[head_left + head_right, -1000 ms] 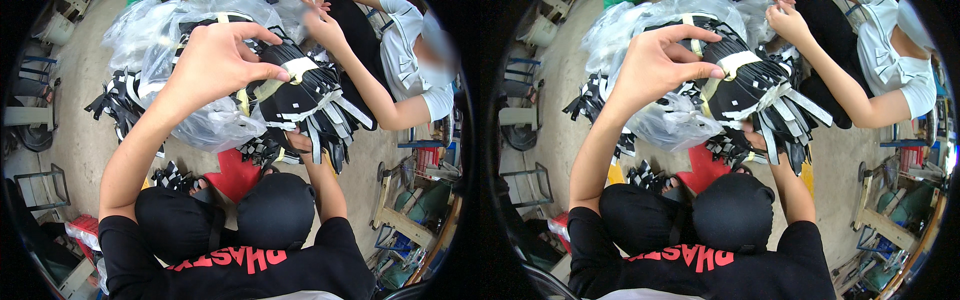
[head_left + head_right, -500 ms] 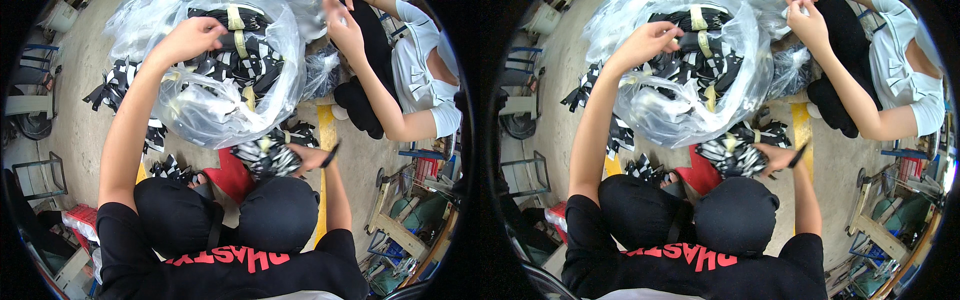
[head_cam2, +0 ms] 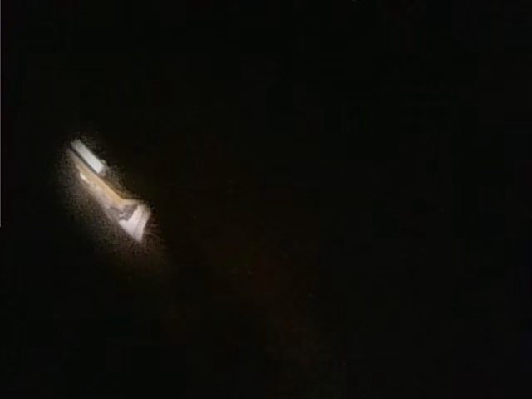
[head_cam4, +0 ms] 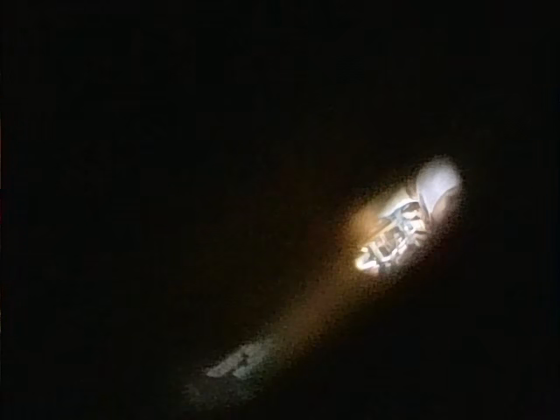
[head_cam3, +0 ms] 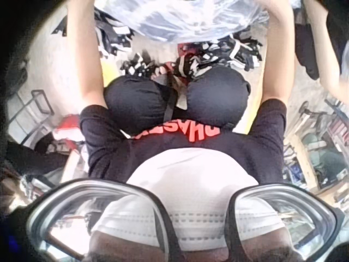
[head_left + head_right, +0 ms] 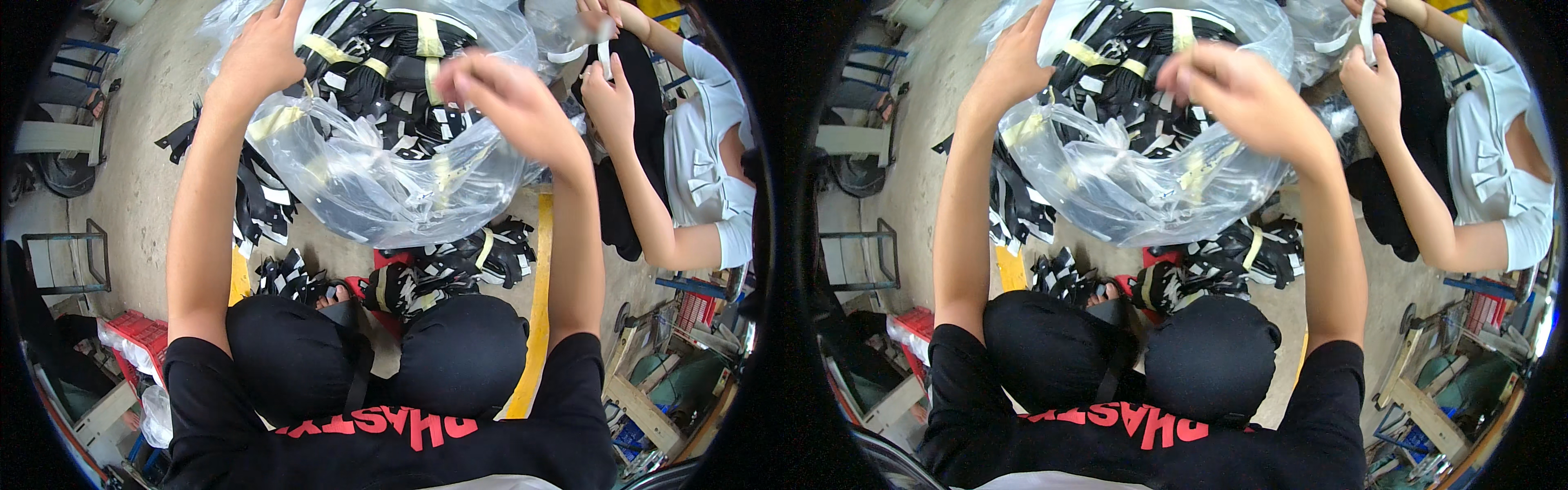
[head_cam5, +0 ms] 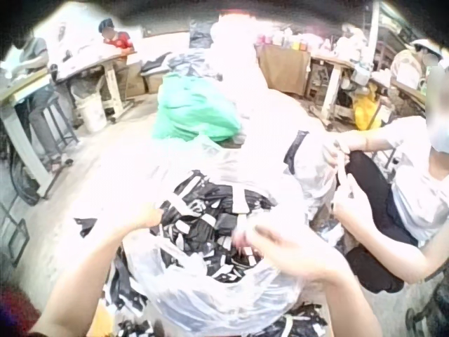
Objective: The person sits on the floor and sorts black and white fabric straps from a large plastic bag. They repeatedly pick up bundles, separate individual straps, and place them back into the bag or onto their lap. Another person nearby also handles similar straps.
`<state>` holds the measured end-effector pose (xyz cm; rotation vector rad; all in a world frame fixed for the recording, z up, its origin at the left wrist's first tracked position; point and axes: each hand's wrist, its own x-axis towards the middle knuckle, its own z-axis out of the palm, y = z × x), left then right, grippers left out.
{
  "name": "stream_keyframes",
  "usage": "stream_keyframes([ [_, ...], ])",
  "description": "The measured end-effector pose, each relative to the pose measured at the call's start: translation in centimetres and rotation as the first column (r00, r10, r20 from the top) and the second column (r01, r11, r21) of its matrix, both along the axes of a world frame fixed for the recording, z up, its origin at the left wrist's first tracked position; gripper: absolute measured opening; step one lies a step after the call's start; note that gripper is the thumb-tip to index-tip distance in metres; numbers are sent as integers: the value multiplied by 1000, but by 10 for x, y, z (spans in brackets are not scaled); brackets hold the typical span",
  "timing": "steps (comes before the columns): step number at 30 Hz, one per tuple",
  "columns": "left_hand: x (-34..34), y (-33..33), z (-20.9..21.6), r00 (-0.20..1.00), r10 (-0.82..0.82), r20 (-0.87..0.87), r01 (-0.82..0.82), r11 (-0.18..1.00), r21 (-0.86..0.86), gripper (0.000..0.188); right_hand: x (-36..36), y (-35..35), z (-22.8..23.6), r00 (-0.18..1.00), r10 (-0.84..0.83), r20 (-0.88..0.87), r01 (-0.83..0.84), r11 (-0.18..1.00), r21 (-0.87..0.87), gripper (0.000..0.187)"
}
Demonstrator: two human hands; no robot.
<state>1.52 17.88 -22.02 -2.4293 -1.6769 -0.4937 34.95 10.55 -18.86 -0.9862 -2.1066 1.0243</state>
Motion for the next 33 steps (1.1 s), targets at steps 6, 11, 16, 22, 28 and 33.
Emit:
stream_keyframes([
  [6,3,-22,8,990,74,-118,-49,978,203,81,-42,97,-35,531,-577,620,225,802,554,57],
  [11,-1,-14,-7,992,30,-121,-1,971,239,74,-40,162,-100,421,-427,800,196,904,379,93],
  [16,6,-18,8,999,-43,-27,47,980,193,62,-42,165,-83,472,-311,825,107,949,297,90],
  [22,3,-15,-2,1000,-5,-18,8,976,218,62,-9,148,-101,726,-314,611,114,932,344,84],
  [28,10,-15,2,996,-27,87,8,977,213,66,-2,52,-38,884,-404,236,242,826,509,86],
  [33,17,-9,-17,1000,-2,31,-5,981,195,67,0,-20,16,913,-400,86,250,713,655,75],
])
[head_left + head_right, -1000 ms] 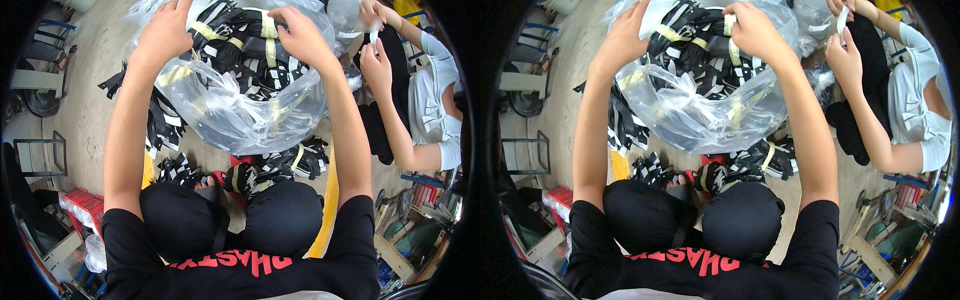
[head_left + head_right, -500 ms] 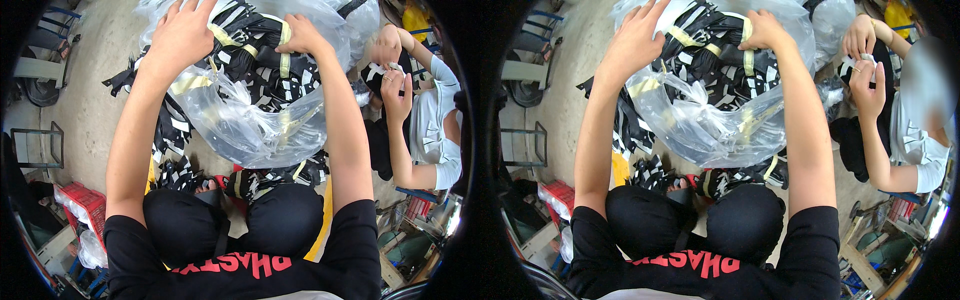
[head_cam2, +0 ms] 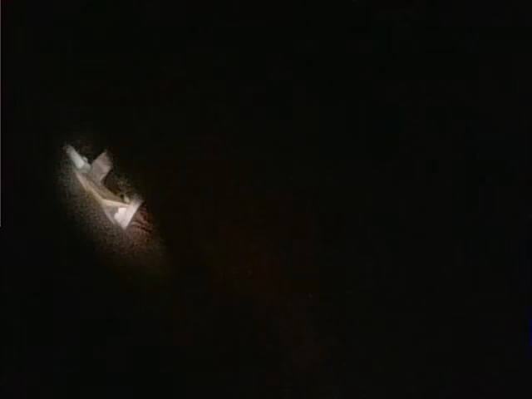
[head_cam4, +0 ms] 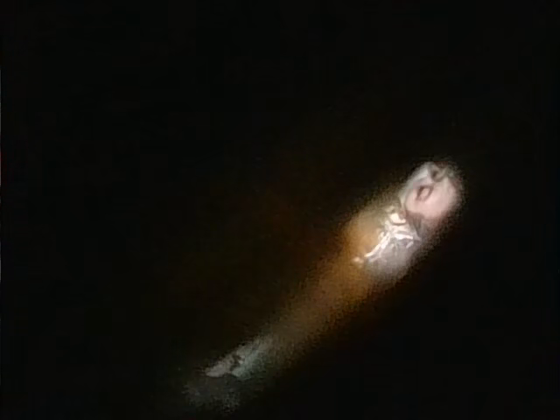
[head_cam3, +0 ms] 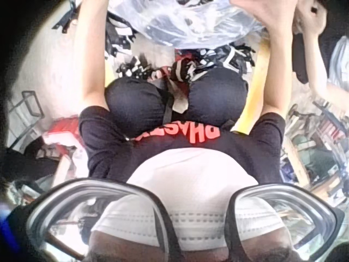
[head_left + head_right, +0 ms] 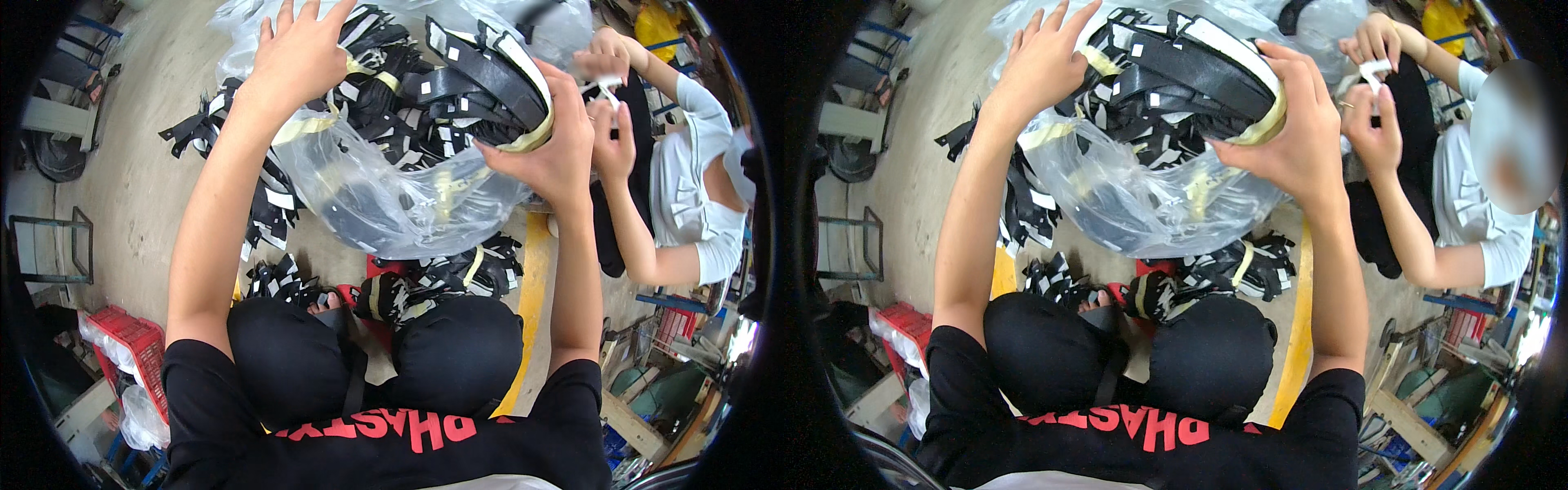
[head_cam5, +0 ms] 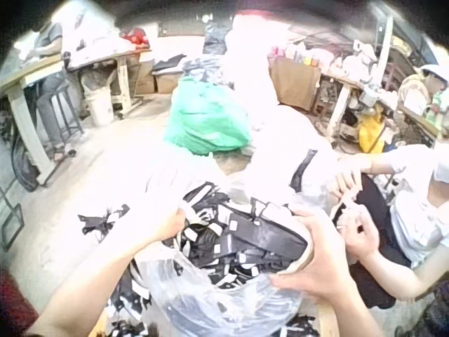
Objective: The person sits on the floor and sorts black and white fabric straps from a large plastic bag. They repeatedly pick up bundles, separate individual straps, and place them back into the bag or onto their lap. Another person nearby also handles similar straps.
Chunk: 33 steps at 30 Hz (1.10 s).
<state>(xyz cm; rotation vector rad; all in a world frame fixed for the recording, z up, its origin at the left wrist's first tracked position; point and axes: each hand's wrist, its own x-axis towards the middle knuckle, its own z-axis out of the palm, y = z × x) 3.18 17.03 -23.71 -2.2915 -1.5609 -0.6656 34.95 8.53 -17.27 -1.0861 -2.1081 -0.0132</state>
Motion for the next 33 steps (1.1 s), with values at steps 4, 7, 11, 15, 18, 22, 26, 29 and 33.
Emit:
stream_keyframes([
  [4,16,5,-2,991,32,-130,-40,997,-61,70,8,-41,1,994,-46,-97,39,996,-79,80],
  [7,38,-7,23,992,-113,59,123,972,-199,66,14,-76,-7,941,-121,-315,6,940,-341,86],
  [11,45,-6,12,937,-279,212,326,917,-230,52,22,-113,-38,573,-299,-763,-359,746,-562,88],
  [15,56,-15,22,830,-423,365,543,763,-350,48,28,-134,-60,401,-463,-791,-482,627,-612,85],
  [18,66,-28,41,754,-423,502,644,626,-440,37,30,-140,-67,294,-555,-778,-527,585,-616,77],
  [22,73,-39,66,604,-336,723,792,352,-498,30,21,-135,-66,117,-561,-819,-564,641,-520,71],
  [26,80,-61,86,559,-304,771,829,211,-518,32,12,-130,-59,104,-531,-841,-548,675,-494,71],
  [29,81,-63,86,544,-364,756,839,212,-501,48,7,-129,-52,100,-510,-854,-547,689,-475,69],
  [33,86,-60,85,335,-769,545,942,282,-181,90,11,-123,-48,31,-493,-869,-603,685,-410,72],
])
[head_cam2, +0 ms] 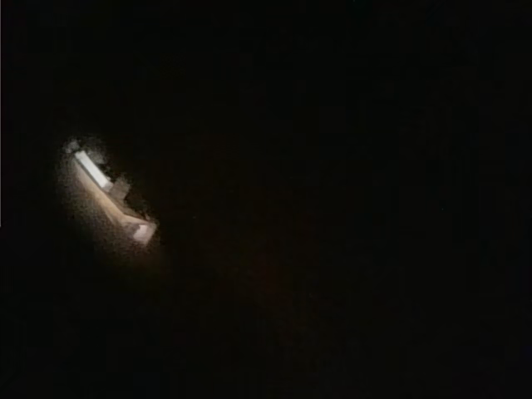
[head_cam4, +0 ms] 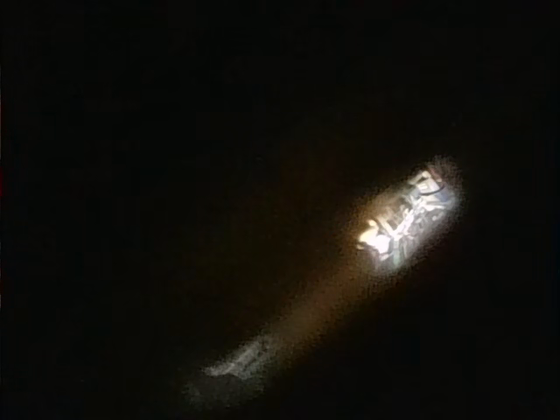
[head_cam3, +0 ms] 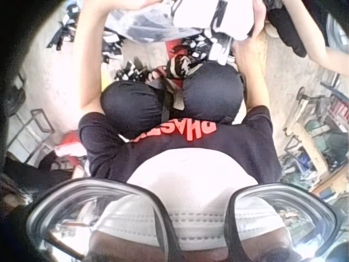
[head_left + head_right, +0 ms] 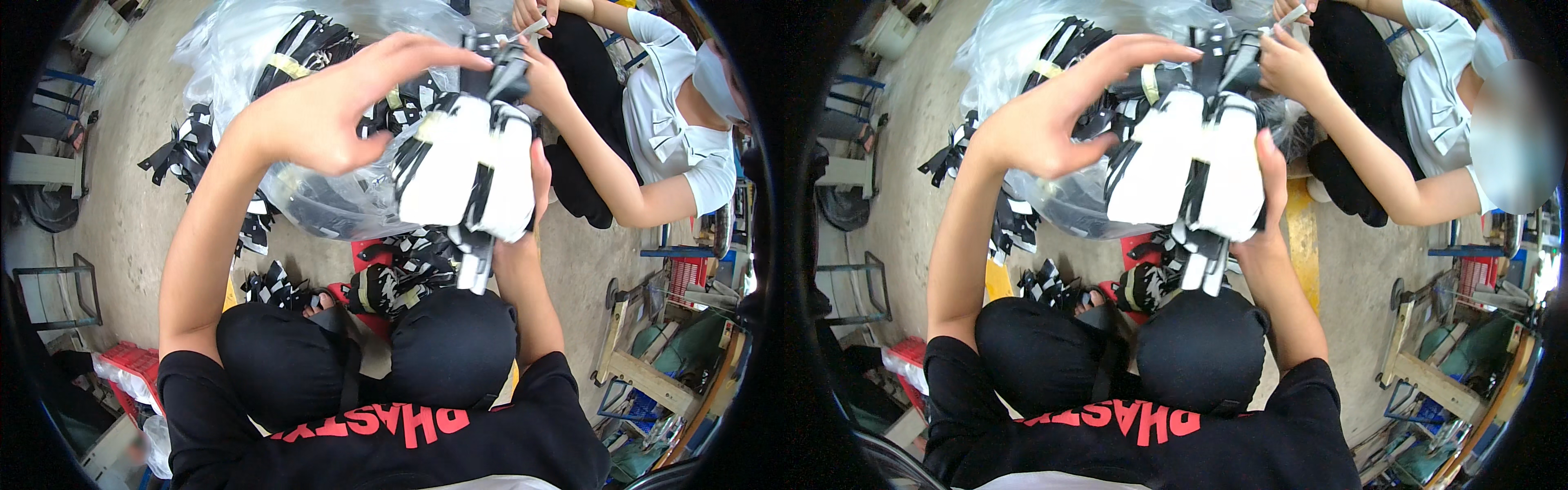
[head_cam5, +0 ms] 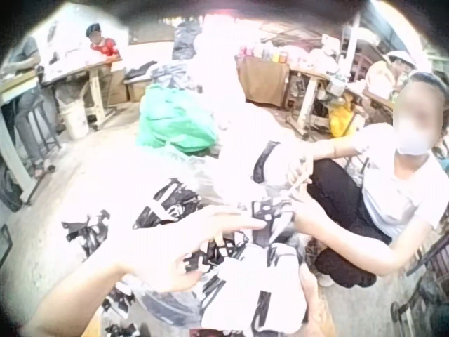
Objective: The person sits on the floor and sorts black and white fabric straps from a large plastic bag. They repeatedly pick up bundles, separate individual straps, and place them back into the bag or onto their lap. Another person nearby also handles similar straps.
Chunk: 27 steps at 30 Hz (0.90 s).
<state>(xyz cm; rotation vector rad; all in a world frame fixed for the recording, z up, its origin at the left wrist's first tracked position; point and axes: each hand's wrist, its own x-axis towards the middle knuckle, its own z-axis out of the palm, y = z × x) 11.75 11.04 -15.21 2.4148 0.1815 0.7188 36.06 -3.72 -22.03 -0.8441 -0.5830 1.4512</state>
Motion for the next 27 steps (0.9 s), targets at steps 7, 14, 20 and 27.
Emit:
stream_keyframes([
  [7,11,-4,-12,981,-195,-6,181,920,-347,61,3,8,12,537,262,-802,-493,869,-46,78],
  [14,17,-8,-39,995,-43,94,82,881,-465,52,-1,6,7,653,235,-720,-462,877,-133,78],
  [20,20,-3,-39,989,145,32,-114,879,-463,37,2,17,9,575,304,-760,-520,852,-53,88],
  [27,16,3,-41,989,139,46,-54,636,-770,42,-2,12,-5,512,277,-813,-542,838,-56,90],
])
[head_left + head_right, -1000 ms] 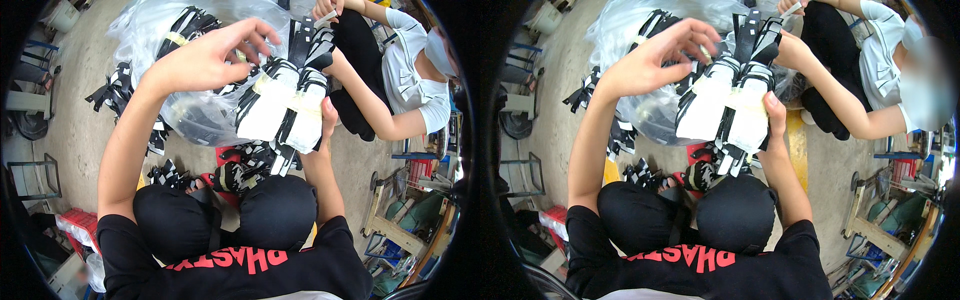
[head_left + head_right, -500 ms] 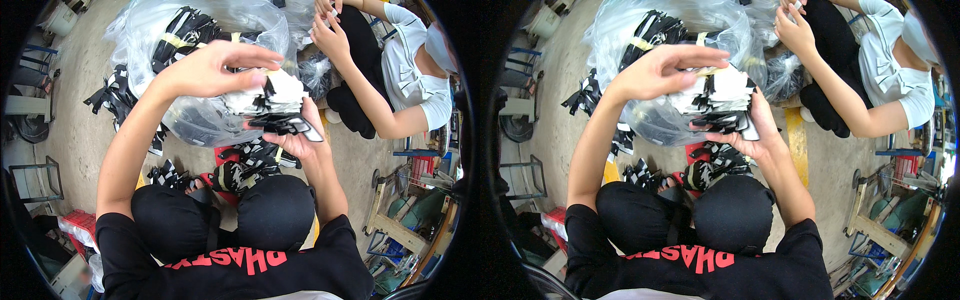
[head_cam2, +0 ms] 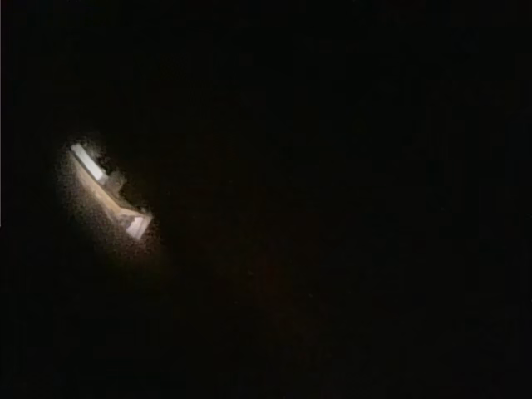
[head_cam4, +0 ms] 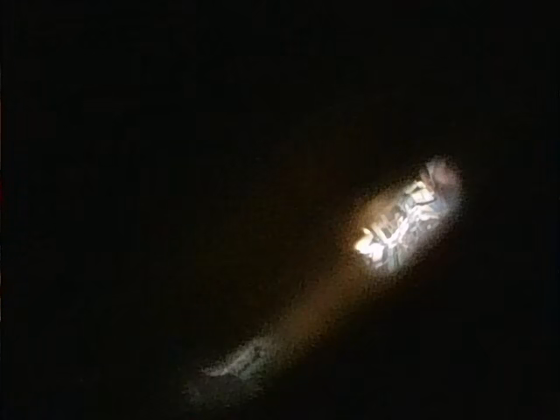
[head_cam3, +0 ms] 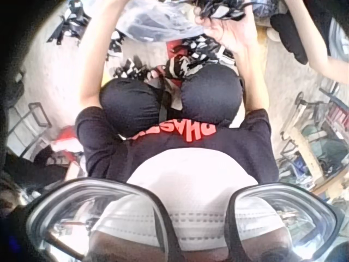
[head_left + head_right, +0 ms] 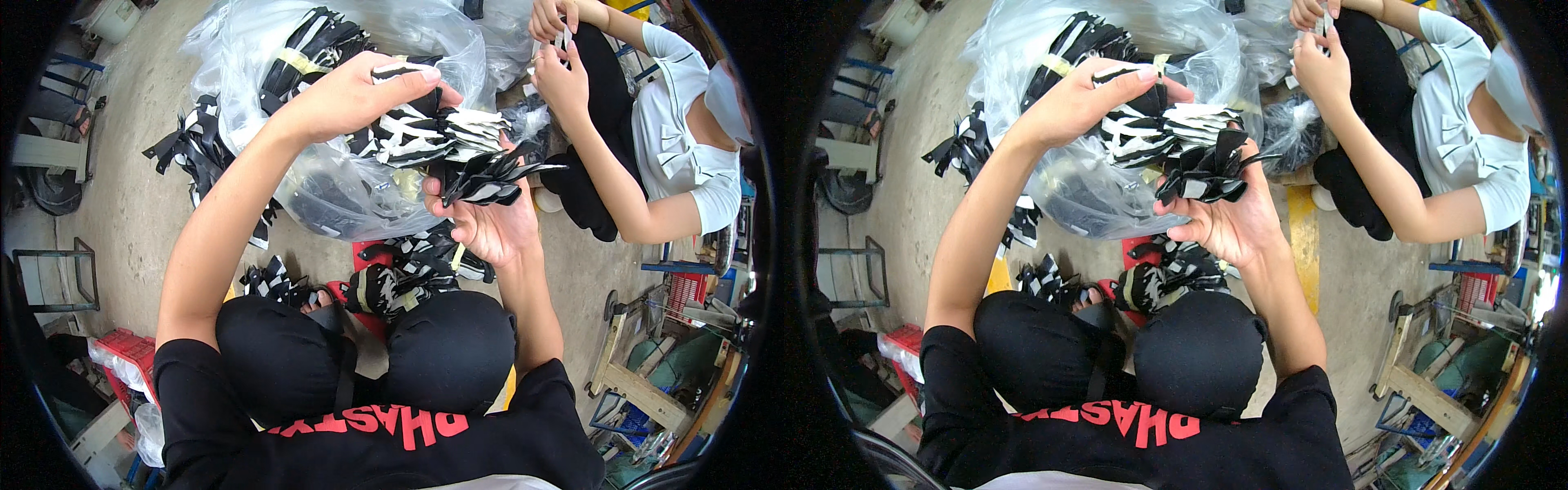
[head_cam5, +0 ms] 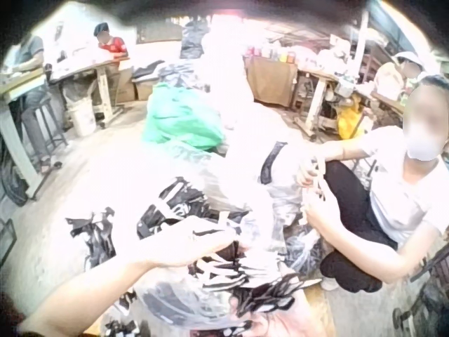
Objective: The person sits on the floor and sorts black and white fabric straps from a large plastic bag. They repeatedly pick up bundles, separate individual straps, and place them back into the bag or onto their lap. Another person nearby also handles similar straps.
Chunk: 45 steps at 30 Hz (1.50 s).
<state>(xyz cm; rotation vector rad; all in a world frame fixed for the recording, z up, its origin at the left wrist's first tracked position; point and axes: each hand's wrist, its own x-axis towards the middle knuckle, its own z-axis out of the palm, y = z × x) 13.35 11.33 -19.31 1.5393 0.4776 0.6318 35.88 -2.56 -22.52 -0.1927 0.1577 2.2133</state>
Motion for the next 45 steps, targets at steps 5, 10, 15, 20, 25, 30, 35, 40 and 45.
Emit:
stream_keyframes([
  [5,-6,2,5,995,-87,50,97,957,-273,44,1,-1,-6,1000,11,4,-11,1000,-21,91],
  [10,-12,8,-1,993,-119,14,118,959,-257,44,-1,0,-6,1000,24,9,-24,1000,0,87],
  [15,-13,7,-3,993,-111,41,118,950,-288,46,1,0,-9,999,43,18,-43,999,14,83],
  [20,-17,7,4,988,-141,70,157,914,-375,48,6,-4,-12,998,1,61,-3,999,32,82],
  [25,-15,9,2,985,-158,67,172,911,-374,50,8,-5,-18,999,2,48,-3,1000,31,82],
  [30,-15,10,-6,984,-176,19,170,912,-372,51,9,-10,-17,996,-15,83,14,1000,12,82],
  [35,-21,21,-15,987,66,-148,-96,974,-204,58,58,-24,-3,583,-73,809,-4,996,92,68],
  [40,-31,64,-63,696,569,-439,-397,813,426,40,86,-56,33,-312,-474,823,-636,748,189,87],
  [45,-5,82,-107,643,666,-377,-168,603,780,52,89,-63,38,-521,-428,738,-692,718,-72,52],
])
